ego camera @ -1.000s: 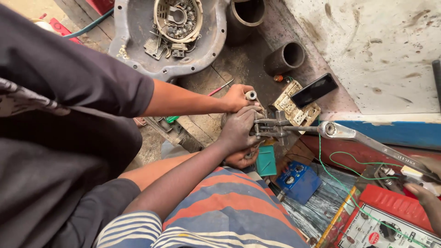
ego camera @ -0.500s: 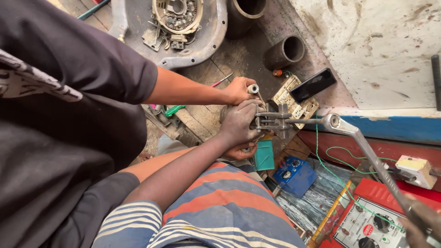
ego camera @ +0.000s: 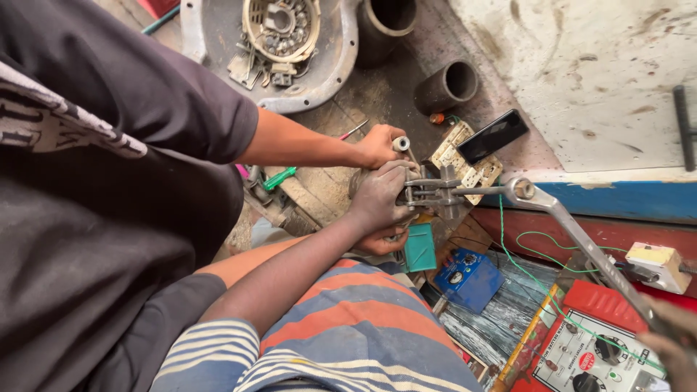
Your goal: The person works on a small engine starter assembly clamped to a bracket on a workbench, using a combination wrench and a socket wrench to loosen and tighten bolts while holding the component steady. A second person occasionally assists by holding the part, and the person repositions the assembly and changes tools as they work on different fasteners.
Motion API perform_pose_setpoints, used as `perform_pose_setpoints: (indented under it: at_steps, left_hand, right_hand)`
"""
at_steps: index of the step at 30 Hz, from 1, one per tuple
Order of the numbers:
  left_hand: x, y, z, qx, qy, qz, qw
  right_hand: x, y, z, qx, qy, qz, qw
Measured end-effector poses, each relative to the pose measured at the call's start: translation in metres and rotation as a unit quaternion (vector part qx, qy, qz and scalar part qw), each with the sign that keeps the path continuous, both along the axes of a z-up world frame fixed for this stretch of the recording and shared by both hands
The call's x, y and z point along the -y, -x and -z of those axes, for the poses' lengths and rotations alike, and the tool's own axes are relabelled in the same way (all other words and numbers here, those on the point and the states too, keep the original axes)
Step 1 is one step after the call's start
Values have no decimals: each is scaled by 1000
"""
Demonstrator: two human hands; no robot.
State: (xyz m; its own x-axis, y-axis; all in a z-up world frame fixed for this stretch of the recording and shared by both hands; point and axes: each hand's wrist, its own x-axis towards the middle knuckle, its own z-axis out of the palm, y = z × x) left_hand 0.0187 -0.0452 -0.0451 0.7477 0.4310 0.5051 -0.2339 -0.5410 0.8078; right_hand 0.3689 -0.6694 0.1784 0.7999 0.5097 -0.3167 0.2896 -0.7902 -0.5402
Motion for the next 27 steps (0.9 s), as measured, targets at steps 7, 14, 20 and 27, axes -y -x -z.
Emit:
perform_pose_setpoints:
  at_steps: [7,14,20,27]
  left_hand:
    - [-7,4,-10,-45,49,51,996]
    - [-25,18,-49,-104,57,111,987]
    - [-19,9,-51,-228,132,123,957]
    - [-34,21,-112,-57,116,73,989]
  right_hand:
    - [-200,159,-71,124,46,-82,988]
    - [-197,164,-64,95,107,-65,988]
    - [-307,228,-100,167,120,-35,978]
    - [-282,234,-85,169,118,-4,979]
